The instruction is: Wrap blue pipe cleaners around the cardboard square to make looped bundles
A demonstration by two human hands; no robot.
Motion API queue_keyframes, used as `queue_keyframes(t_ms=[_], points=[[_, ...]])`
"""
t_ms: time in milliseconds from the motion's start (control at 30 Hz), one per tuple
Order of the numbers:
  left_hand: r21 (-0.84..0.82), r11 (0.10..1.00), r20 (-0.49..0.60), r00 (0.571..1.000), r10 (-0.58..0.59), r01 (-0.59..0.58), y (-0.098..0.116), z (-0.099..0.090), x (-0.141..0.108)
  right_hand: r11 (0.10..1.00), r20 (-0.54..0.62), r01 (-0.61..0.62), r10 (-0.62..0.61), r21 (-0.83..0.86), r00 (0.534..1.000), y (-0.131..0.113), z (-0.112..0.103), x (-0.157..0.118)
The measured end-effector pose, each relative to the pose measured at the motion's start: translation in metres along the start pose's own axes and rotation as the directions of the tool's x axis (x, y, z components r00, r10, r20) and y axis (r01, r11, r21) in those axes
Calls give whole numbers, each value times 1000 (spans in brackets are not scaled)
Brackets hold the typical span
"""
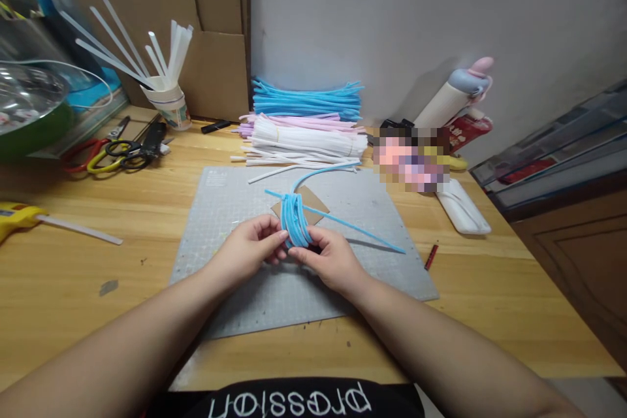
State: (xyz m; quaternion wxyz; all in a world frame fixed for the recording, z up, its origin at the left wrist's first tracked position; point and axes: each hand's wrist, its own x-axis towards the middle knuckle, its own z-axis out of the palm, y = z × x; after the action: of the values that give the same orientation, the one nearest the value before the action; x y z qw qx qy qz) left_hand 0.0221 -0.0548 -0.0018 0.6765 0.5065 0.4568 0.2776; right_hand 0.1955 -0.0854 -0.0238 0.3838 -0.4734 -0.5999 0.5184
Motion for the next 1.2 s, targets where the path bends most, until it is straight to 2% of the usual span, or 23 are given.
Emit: queue_keyframes(t_ms=[133, 367, 600, 833, 1033, 1100, 1200], points=[[-35, 998, -26, 998, 53, -53, 1, -3, -1, 1000, 3, 10, -10, -25, 1000, -1, -1, 0], [-243, 970, 34, 999, 15, -6, -6, -5, 0, 997, 9, -3, 2, 83, 1000, -4, 0, 0], [-177, 979, 89, 992, -87, 102, 0, -5, 1, 992, 18, 3, -5, 123, 1000, -3, 1, 0], [-84, 994, 69, 995, -70, 75, 1, -3, -1, 995, -4, 26, -27, -94, 1000, 0, 1, -3], [-17, 995, 106, 990, -97, 99, -2, -5, -1, 972, 10, 45, -44, -233, 999, -2, 1, -5], [2, 996, 76, 993, -85, 85, -1, -4, -2, 970, 34, 62, -56, -233, 998, -2, 1, -6], [-92, 993, 61, 995, -73, 78, 0, -1, -3, 967, 115, 94, -68, -239, 991, -3, 2, -7]])
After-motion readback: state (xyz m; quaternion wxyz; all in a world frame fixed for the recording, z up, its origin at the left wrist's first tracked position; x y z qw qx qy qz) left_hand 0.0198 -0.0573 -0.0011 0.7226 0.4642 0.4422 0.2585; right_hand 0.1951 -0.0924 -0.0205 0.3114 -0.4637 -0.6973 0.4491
